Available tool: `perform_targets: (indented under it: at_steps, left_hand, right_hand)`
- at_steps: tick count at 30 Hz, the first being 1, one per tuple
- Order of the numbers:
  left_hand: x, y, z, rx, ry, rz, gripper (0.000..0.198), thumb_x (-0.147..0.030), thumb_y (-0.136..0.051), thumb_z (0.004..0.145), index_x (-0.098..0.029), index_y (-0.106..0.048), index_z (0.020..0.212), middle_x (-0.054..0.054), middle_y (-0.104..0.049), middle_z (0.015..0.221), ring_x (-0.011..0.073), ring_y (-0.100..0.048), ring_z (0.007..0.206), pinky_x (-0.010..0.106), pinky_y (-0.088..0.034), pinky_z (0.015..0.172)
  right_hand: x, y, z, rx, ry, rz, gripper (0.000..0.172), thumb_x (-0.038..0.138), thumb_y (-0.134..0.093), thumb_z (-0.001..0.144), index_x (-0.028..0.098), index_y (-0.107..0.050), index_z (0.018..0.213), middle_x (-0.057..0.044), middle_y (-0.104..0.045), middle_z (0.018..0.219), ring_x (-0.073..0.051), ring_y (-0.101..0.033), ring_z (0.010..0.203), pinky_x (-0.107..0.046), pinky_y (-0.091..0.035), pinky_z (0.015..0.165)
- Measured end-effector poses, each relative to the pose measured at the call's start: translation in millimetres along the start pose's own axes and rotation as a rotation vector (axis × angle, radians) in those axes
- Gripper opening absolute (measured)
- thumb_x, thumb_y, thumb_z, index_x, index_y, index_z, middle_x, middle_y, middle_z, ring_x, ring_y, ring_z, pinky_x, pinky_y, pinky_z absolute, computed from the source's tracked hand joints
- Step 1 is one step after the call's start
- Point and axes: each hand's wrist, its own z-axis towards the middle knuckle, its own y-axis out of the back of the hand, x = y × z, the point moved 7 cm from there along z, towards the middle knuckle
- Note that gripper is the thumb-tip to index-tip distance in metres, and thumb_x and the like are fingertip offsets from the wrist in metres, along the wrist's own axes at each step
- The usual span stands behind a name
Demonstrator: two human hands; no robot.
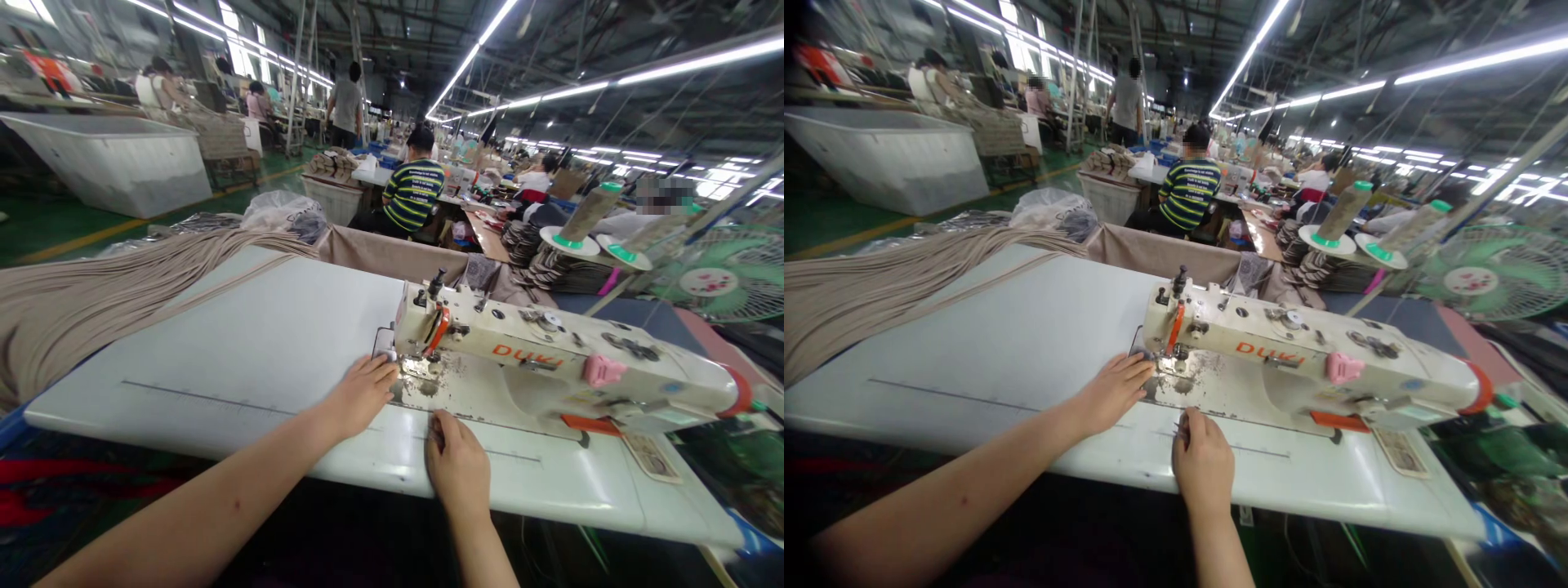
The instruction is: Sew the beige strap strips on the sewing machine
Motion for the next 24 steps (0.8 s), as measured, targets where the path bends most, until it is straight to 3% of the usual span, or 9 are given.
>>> perform_targets:
  at_steps: [7, 11, 14, 18, 24]
  left_hand:
    - [3.1, 3.9, 6.7, 0.055, 0.062, -0.058, 0.043, -0.029, -0.055, 0.103, -0.023, -0.053, 0.145, 0.008, -0.058, 0.155, 0.0290, -0.042, 0.153, 0.054, -0.033, 0.124]
    - [12.0, 6.0, 9.2, 0.105, 0.063, -0.166, 0.040, -0.028, -0.054, 0.102, -0.026, -0.057, 0.143, 0.006, -0.058, 0.155, 0.0280, -0.042, 0.152, 0.056, -0.033, 0.124]
    - [22.4, 7.3, 16.2, 0.075, 0.038, -0.244, 0.036, -0.027, -0.054, 0.101, -0.027, -0.064, 0.136, 0.006, -0.064, 0.149, 0.0291, -0.048, 0.148, 0.057, -0.035, 0.123]
    - [39.1, 4.0, 37.4, 0.000, -0.010, -0.326, 0.028, -0.023, -0.055, 0.098, -0.023, -0.073, 0.119, 0.008, -0.073, 0.130, 0.0251, -0.064, 0.129, 0.046, -0.048, 0.116]
    - [55.5, -9.1, 77.3, -0.008, -0.053, -0.324, 0.029, -0.019, -0.059, 0.094, -0.023, -0.076, 0.117, 0.007, -0.072, 0.134, 0.0245, -0.062, 0.131, 0.043, -0.050, 0.117]
  right_hand:
    - [-0.4, -1.2, -2.5, -0.033, 0.026, -0.024, 0.026, 0.011, -0.052, 0.088, 0.020, -0.065, 0.109, -0.004, -0.073, 0.086, -0.022, -0.066, 0.077, -0.032, -0.043, 0.071]
    - [-0.2, -0.4, -2.2, -0.047, 0.032, -0.026, 0.027, 0.011, -0.053, 0.087, 0.019, -0.065, 0.109, -0.005, -0.073, 0.088, -0.022, -0.066, 0.079, -0.032, -0.044, 0.072]
    - [-0.1, 0.0, -1.1, -0.024, 0.018, -0.026, 0.027, 0.011, -0.052, 0.086, 0.020, -0.066, 0.107, -0.004, -0.072, 0.085, -0.022, -0.065, 0.076, -0.032, -0.043, 0.070]
    - [0.0, 0.6, -0.1, -0.002, -0.003, -0.015, 0.026, 0.012, -0.051, 0.087, 0.020, -0.065, 0.107, -0.005, -0.073, 0.085, -0.022, -0.065, 0.076, -0.032, -0.042, 0.069]
    - [-1.4, 1.8, 0.0, -0.004, -0.011, -0.002, 0.027, 0.011, -0.051, 0.085, 0.020, -0.064, 0.107, -0.004, -0.073, 0.084, -0.021, -0.064, 0.075, -0.032, -0.041, 0.069]
